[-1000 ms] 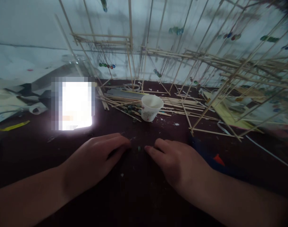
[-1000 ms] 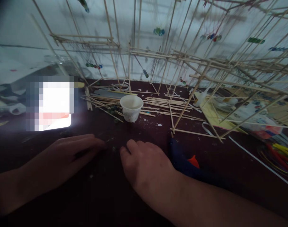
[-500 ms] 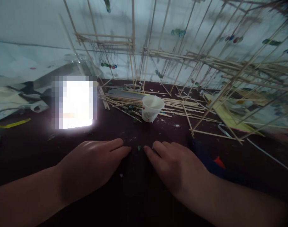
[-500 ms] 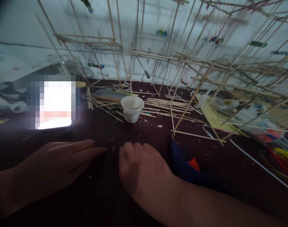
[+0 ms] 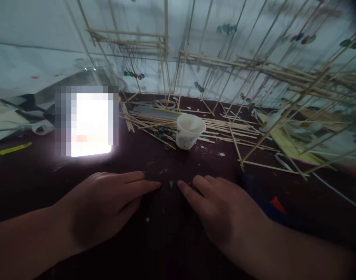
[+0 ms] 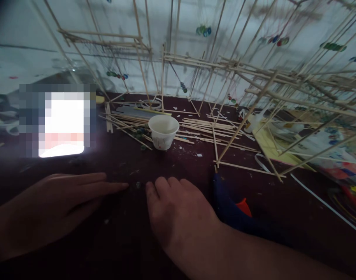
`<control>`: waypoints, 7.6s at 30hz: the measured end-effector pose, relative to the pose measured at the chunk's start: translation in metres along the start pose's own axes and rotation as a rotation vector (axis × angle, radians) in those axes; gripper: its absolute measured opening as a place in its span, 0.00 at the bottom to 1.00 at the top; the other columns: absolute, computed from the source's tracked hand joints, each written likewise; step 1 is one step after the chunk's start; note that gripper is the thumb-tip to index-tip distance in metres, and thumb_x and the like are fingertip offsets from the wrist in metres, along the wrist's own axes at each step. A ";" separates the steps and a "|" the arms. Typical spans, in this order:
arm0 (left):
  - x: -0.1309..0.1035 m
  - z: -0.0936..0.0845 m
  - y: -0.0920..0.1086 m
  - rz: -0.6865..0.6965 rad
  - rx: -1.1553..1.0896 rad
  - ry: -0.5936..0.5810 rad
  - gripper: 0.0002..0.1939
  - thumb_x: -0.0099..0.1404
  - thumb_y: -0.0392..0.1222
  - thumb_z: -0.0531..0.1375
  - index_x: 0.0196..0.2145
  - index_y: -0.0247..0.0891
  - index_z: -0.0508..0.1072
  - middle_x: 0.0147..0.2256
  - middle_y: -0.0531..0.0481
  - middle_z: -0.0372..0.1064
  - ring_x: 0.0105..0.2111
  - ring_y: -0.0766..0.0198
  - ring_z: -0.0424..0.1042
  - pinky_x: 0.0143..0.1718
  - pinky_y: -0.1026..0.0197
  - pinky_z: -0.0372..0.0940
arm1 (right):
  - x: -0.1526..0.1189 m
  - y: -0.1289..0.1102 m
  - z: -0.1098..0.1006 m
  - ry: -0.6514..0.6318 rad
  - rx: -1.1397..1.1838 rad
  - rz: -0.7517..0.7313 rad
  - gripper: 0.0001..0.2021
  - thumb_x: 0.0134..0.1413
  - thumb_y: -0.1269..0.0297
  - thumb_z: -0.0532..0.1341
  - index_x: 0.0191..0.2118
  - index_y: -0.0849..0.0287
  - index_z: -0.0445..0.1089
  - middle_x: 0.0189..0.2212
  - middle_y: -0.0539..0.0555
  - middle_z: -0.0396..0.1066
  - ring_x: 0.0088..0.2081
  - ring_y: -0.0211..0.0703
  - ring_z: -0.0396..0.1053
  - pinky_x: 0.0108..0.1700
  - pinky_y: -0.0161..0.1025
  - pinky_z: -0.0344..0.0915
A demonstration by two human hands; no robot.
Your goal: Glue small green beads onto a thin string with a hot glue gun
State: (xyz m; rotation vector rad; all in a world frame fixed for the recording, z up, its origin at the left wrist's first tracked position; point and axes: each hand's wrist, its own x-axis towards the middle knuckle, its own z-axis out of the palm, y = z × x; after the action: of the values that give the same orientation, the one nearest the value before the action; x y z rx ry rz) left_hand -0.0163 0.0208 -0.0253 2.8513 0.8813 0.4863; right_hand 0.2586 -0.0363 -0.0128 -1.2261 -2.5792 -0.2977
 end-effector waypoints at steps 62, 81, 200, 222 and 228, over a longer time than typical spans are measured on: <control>0.000 -0.003 0.004 0.020 0.000 0.010 0.22 0.74 0.32 0.52 0.58 0.46 0.77 0.42 0.55 0.83 0.34 0.65 0.83 0.34 0.64 0.73 | -0.004 0.004 0.001 0.003 0.014 -0.071 0.24 0.52 0.79 0.63 0.56 0.70 0.80 0.33 0.54 0.78 0.30 0.47 0.73 0.30 0.44 0.69; 0.000 -0.003 0.005 0.011 0.067 0.023 0.23 0.73 0.32 0.52 0.58 0.48 0.77 0.38 0.56 0.81 0.29 0.64 0.80 0.32 0.62 0.72 | -0.003 0.000 0.000 0.019 -0.012 -0.048 0.25 0.51 0.80 0.61 0.54 0.68 0.82 0.31 0.53 0.77 0.29 0.45 0.72 0.29 0.44 0.65; 0.013 0.003 0.015 0.320 0.369 0.187 0.21 0.80 0.31 0.48 0.52 0.34 0.81 0.51 0.44 0.83 0.49 0.55 0.79 0.55 0.53 0.73 | -0.008 -0.009 0.001 0.020 0.055 -0.021 0.22 0.73 0.58 0.62 0.59 0.73 0.80 0.60 0.68 0.79 0.53 0.58 0.80 0.49 0.49 0.81; 0.006 0.002 0.008 0.212 0.231 0.079 0.19 0.79 0.36 0.53 0.61 0.40 0.77 0.57 0.47 0.80 0.54 0.55 0.80 0.60 0.51 0.77 | -0.010 -0.011 0.002 -0.018 0.066 0.013 0.24 0.71 0.58 0.63 0.62 0.72 0.77 0.61 0.69 0.78 0.57 0.62 0.80 0.50 0.51 0.83; 0.006 0.001 0.008 0.213 0.231 0.089 0.19 0.79 0.35 0.53 0.61 0.39 0.77 0.57 0.46 0.80 0.54 0.55 0.80 0.59 0.51 0.77 | -0.010 -0.011 0.001 0.009 0.068 0.026 0.23 0.71 0.58 0.62 0.61 0.72 0.79 0.60 0.68 0.79 0.56 0.62 0.80 0.49 0.53 0.83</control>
State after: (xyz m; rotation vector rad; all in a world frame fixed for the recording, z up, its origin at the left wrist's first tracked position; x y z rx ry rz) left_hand -0.0068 0.0171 -0.0234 3.1779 0.6903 0.5722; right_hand 0.2554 -0.0499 -0.0180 -1.2299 -2.5415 -0.2077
